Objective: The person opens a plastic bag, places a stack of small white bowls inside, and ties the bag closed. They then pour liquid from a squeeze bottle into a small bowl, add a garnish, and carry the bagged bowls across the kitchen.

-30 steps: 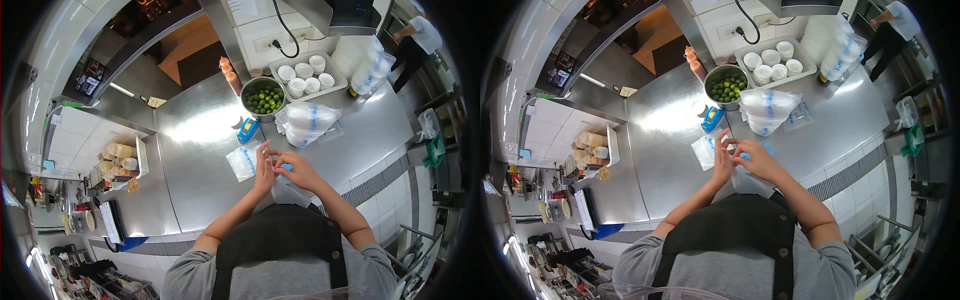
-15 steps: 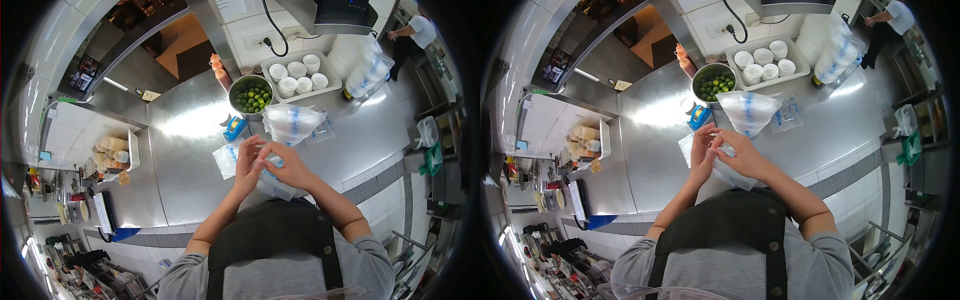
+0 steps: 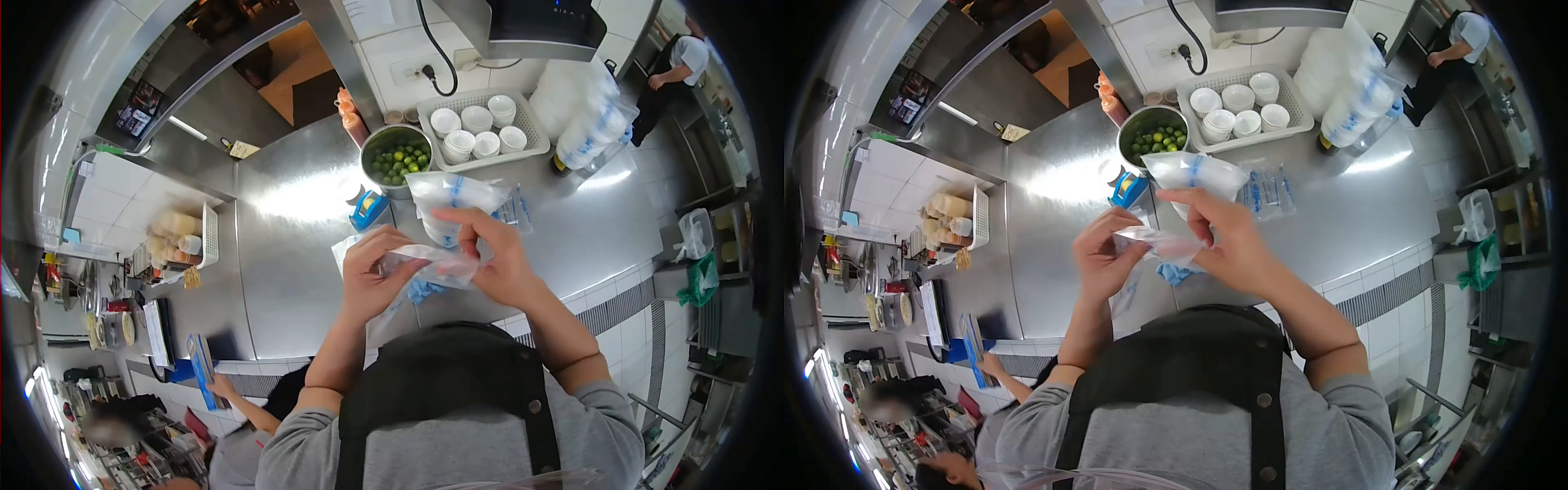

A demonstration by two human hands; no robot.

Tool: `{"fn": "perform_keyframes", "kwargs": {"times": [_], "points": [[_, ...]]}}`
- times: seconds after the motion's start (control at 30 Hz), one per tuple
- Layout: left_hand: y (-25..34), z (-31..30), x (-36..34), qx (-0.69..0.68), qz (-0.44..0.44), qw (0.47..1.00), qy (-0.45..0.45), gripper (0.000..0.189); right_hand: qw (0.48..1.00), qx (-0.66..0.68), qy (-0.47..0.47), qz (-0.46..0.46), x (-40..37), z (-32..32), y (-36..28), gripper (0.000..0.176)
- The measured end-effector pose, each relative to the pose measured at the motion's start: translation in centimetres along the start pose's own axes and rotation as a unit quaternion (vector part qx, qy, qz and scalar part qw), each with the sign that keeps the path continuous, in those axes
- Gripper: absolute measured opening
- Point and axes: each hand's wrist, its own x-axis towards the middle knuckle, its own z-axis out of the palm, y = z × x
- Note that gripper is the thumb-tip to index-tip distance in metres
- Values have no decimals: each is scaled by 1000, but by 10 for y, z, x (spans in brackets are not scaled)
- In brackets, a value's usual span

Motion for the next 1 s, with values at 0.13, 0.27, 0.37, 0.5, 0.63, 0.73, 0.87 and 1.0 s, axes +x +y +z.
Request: {"fn": "perform_keyframes", "kwargs": {"times": [0.13, 0.27, 0.37, 0.5, 0.63, 0.73, 0.87, 1.0], "points": [[3, 12, 7, -62, -72, 994, 45, 10, 996, 30, 63, -50, -4, -15, 33, 29], [10, 10, 16, -137, -146, 975, 101, 8, 956, 217, 165, 110, -7, -32, 11, 18], [13, 14, 18, -124, -139, 975, 119, 8, 967, 204, 117, 99, -8, -32, 10, 13], [11, 16, 16, -126, -150, 969, 148, 14, 975, 197, 87, 56, -12, -21, 31, 10], [4, 6, 18, 38, -94, 979, 176, 14, 964, 237, 73, 92, -10, -21, 33, 7], [44, 12, 35, 296, 115, 939, 135, 18, 965, 239, 39, 103, -6, -21, 29, 10], [67, 7, 38, 397, 280, 872, -59, 22, 954, 259, -98, 118, 4, -27, 20, 12], [79, 3, 39, 320, 227, 911, -130, 24, 939, 288, -126, 137, 10, -41, 7, 12]]}}
